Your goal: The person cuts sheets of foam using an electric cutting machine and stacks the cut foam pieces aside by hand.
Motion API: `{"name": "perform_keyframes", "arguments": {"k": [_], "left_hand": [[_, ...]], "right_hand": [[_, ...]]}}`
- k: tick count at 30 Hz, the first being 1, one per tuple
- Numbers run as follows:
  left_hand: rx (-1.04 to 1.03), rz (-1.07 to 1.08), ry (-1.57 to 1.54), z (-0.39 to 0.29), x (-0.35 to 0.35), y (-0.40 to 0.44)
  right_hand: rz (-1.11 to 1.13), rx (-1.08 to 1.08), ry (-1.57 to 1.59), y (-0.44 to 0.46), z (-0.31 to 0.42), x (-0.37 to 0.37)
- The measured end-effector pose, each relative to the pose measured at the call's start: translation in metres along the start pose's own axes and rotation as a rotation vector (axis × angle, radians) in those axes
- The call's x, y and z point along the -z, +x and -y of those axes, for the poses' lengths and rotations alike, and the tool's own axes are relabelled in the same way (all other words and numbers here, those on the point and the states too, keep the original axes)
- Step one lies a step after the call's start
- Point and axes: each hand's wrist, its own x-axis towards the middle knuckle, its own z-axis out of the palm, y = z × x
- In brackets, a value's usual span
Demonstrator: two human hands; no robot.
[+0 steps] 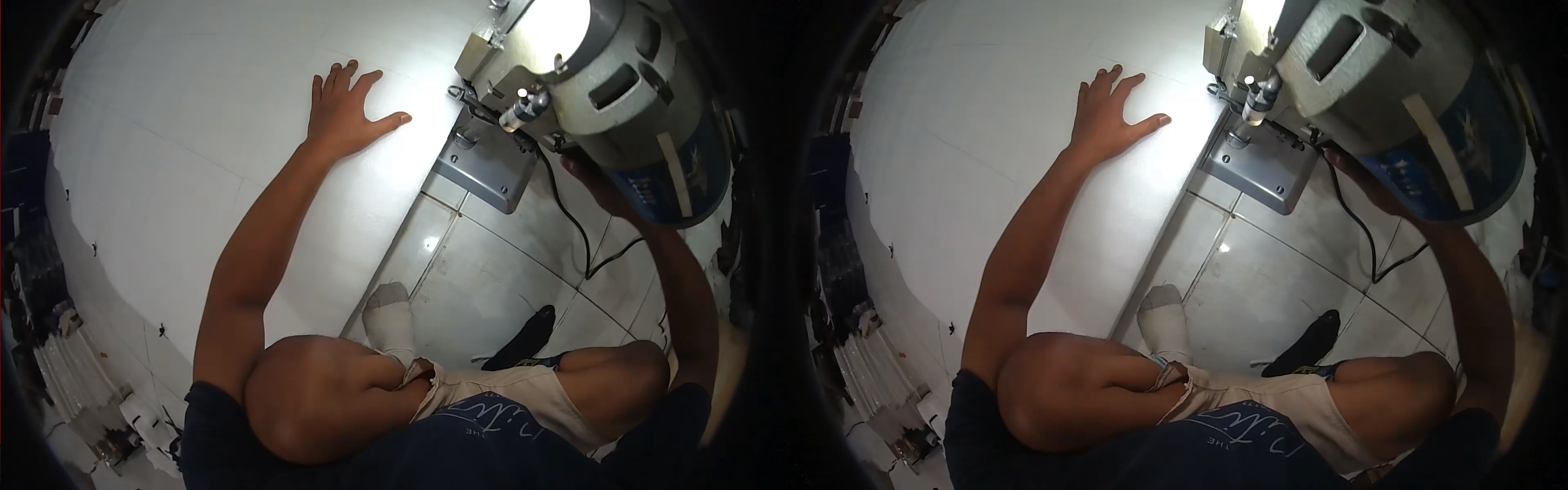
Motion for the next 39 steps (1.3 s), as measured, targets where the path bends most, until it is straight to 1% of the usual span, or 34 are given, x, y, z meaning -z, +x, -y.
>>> {"name": "perform_keyframes", "arguments": {"k": [2,3,4,6,7,9,10,12,13,15,19,21,25,27,28,30,31,33,34,36,37,39], "left_hand": [[0.029,-0.029,0.009,-0.001,0.001,0.0],[0.043,-0.037,0.005,0.0,0.001,-0.001],[0.036,-0.058,-0.012,0.0,0.0,-0.002],[0.039,-0.066,-0.026,-0.001,-0.003,-0.004],[0.032,-0.089,-0.029,-0.001,-0.004,-0.005],[0.018,-0.096,-0.03,0.002,-0.005,-0.006],[0.008,-0.109,-0.02,0.003,-0.006,-0.006],[-0.008,-0.123,-0.019,0.003,-0.009,-0.004],[0.005,-0.118,-0.014,0.003,-0.009,-0.004],[0.02,-0.109,-0.014,0.004,-0.01,-0.005],[0.007,-0.127,-0.008,0.004,-0.012,-0.002],[0.001,-0.132,-0.005,0.005,-0.013,-0.004],[-0.008,-0.143,-0.02,0.007,-0.016,-0.002],[-0.004,-0.146,-0.017,0.006,-0.016,-0.002],[-0.008,-0.151,-0.022,0.006,-0.015,-0.002],[0.0,-0.152,-0.028,0.006,-0.015,-0.003],[-0.008,-0.16,-0.034,0.006,-0.016,-0.003],[-0.003,-0.171,-0.049,0.008,-0.014,-0.005],[-0.01,-0.171,-0.059,0.007,-0.014,-0.005],[-0.01,-0.183,-0.06,0.009,-0.012,-0.001],[-0.014,-0.186,-0.06,0.009,-0.013,0.0],[-0.013,-0.164,-0.064,0.01,-0.016,-0.008]], "right_hand": [[-0.231,0.214,-0.119,0.0,0.0,-0.012],[-0.308,0.276,-0.438,-0.001,0.003,-0.015],[-0.299,0.29,-0.445,0.001,0.004,-0.013],[-0.428,0.446,-0.672,0.004,0.01,-0.014],[-0.419,0.444,-0.657,0.006,0.006,-0.017],[-0.23,0.24,-0.171,0.008,-0.01,-0.021],[-0.237,0.321,-0.374,0.006,-0.017,-0.023],[-0.101,0.097,-0.232,0.011,-0.007,-0.015],[-0.102,0.092,-0.237,0.013,-0.014,-0.016],[-0.339,0.547,-0.834,0.015,-0.026,-0.022],[-0.347,0.571,-0.914,0.018,-0.02,-0.02],[0.095,-0.163,-0.461,0.02,-0.01,-0.019],[0.08,-0.202,-0.488,0.028,0.012,-0.019],[0.155,-0.312,-0.612,0.037,0.031,-0.017],[0.161,-0.312,-0.613,0.037,0.029,-0.019],[0.063,-0.117,-0.62,0.035,0.021,-0.024],[0.073,-0.109,-0.62,0.036,0.021,-0.024],[0.293,-0.079,-0.712,0.038,0.019,-0.018],[0.306,-0.072,-0.727,0.034,0.002,-0.018],[-0.057,0.452,-1.119,0.041,0.002,-0.03],[0.299,-0.084,-0.534,0.043,0.005,-0.019],[0.295,-0.091,-0.5,0.052,0.022,-0.025]]}}
